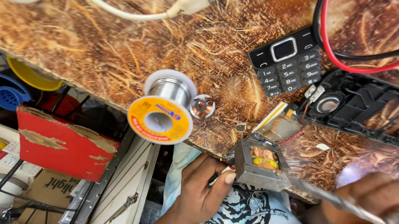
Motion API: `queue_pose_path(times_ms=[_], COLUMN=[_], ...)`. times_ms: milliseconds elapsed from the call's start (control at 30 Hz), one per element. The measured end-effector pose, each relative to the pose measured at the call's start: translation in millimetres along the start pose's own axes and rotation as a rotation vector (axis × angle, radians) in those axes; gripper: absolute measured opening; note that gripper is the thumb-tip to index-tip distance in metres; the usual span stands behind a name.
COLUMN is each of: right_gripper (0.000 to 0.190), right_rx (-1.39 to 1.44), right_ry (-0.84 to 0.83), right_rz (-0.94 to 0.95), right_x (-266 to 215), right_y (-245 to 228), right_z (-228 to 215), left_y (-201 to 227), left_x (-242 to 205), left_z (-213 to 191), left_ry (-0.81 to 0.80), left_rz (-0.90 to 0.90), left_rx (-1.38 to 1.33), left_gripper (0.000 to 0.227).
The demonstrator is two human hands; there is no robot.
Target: Soldering or desoldering wires on a small transformer using a soldering iron
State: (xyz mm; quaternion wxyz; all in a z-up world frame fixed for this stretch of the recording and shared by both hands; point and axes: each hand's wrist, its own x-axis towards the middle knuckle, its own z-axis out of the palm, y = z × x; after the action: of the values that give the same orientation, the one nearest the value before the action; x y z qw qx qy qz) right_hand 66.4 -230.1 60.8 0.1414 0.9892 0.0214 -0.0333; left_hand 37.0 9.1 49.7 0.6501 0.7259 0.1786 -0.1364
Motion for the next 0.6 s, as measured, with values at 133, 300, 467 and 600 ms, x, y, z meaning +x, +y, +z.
queue_pose_path(times_ms=[133, 300, 467, 600], right_gripper=[0.048, 0.045, 0.051, 0.036], right_rx=[1.877, 1.869, 1.821, 1.079], right_ry=[0.254, 0.299, -0.997, -0.436], right_rz=[0.138, -0.022, 0.611, -0.244], right_x=[32, 48, 77, 97], right_y=[-14, -28, -38, -110], right_z=[-3, -45, -145, -174], left_y=[11, 19, 34, 45], left_x=[-2, -8, -15, -23], left_z=[-5, -8, -19, -33], left_ry=[0.019, 0.052, 0.048, 0.036], left_rz=[0.010, 0.053, 0.070, 0.116], left_rx=[-0.021, -0.066, -0.073, -0.092], left_gripper=[0.033, 0.034, 0.033, 0.030])
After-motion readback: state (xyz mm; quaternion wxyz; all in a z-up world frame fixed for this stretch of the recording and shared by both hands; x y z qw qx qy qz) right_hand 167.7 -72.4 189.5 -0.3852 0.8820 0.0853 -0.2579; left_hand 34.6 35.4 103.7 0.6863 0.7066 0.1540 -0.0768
